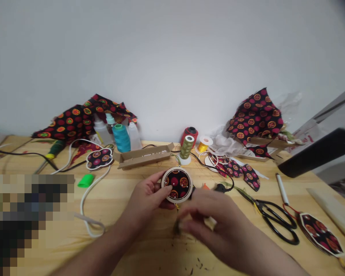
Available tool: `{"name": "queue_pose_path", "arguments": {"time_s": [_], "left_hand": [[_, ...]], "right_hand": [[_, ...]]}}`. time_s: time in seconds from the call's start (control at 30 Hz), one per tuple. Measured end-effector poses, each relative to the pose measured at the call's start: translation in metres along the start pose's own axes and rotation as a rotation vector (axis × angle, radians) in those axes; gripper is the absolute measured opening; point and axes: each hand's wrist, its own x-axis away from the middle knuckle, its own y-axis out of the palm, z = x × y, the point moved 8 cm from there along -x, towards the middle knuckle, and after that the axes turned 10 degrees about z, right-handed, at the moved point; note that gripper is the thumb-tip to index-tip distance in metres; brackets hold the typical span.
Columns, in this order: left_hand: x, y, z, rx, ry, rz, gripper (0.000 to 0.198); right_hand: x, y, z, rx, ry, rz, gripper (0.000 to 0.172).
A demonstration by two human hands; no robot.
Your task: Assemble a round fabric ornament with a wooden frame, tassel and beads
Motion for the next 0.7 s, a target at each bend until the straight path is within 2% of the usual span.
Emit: {"name": "queue_pose_path", "arguments": {"time_s": [0.1, 0.2, 0.3, 0.5, 0.63, 0.7], "left_hand": [[0.002, 0.003, 0.001, -0.007, 0.012, -0.026, 0.049], [0.002, 0.003, 0.001, -0.011, 0.007, -0.011, 0.046], [0.003, 0.004, 0.001, -0.012, 0.004, -0.001, 0.045], [0.004, 0.005, -0.001, 0.009, -0.021, 0.002, 0.049], [0.003, 0.006, -0.006, 0.042, -0.029, -0.023, 0.048], [0.002, 0.005, -0.005, 0.047, -0.024, -0.021, 0.048]], "right_hand": [[-0.02, 0.002, 0.011, 0.262, -0.154, 0.181, 0.015], [-0.032, 0.009, 0.015, 0.486, -0.28, 0.231, 0.016], [-0.037, 0.016, 0.01, 0.668, -0.386, 0.227, 0.016], [-0.036, 0.029, -0.006, 0.829, -0.585, 0.126, 0.013], [-0.033, 0.04, -0.004, 0.863, -0.679, 0.083, 0.021], [-0.034, 0.041, -0.001, 0.841, -0.667, 0.079, 0.022]]}}
